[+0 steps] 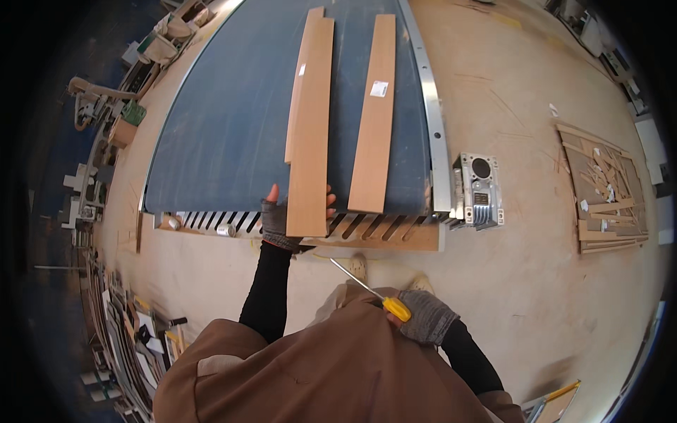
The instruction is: The person transfers wooden boards from a conveyor table onto a roller rack, handles a strip of labels, and unscrews and reattaches the lid on a water bottle.
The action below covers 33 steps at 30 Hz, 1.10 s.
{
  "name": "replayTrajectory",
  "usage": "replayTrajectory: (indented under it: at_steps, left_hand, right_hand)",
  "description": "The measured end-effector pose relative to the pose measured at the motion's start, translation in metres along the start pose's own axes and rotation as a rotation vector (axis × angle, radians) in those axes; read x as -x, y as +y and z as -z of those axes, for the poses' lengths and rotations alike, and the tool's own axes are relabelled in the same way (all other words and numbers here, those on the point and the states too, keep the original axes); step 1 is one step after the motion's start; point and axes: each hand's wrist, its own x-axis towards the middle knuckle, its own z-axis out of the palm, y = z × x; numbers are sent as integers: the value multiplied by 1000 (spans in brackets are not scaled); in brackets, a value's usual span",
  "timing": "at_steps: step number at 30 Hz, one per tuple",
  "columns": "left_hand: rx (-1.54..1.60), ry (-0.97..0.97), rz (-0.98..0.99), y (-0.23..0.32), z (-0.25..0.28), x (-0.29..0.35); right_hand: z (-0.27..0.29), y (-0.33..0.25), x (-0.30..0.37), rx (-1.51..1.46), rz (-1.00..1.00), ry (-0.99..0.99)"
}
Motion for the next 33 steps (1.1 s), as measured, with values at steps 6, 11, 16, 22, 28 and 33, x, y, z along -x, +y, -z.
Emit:
replayTrajectory:
  at_steps: [6, 11, 16, 22, 28, 33]
  left_hand:
    - [117, -12, 9, -15, 24, 12]
    - [130, 29, 32, -18, 36, 12]
    - [96, 60, 61, -19, 46, 8]
    - [66, 76, 72, -26, 50, 4]
    - [63, 17, 105, -28, 39, 0]
    - [-135, 42, 140, -11, 54, 2]
  right_hand:
    - [-24, -13, -34, 288, 4, 242]
    - [-36, -12, -44, 200, -8, 284]
    - [-42, -11, -42, 159, -18, 261]
    - [-31, -9, -42, 135, 18, 191]
    - [-30, 6, -38, 177, 21, 156]
    - [-27, 18, -27, 132, -16, 185]
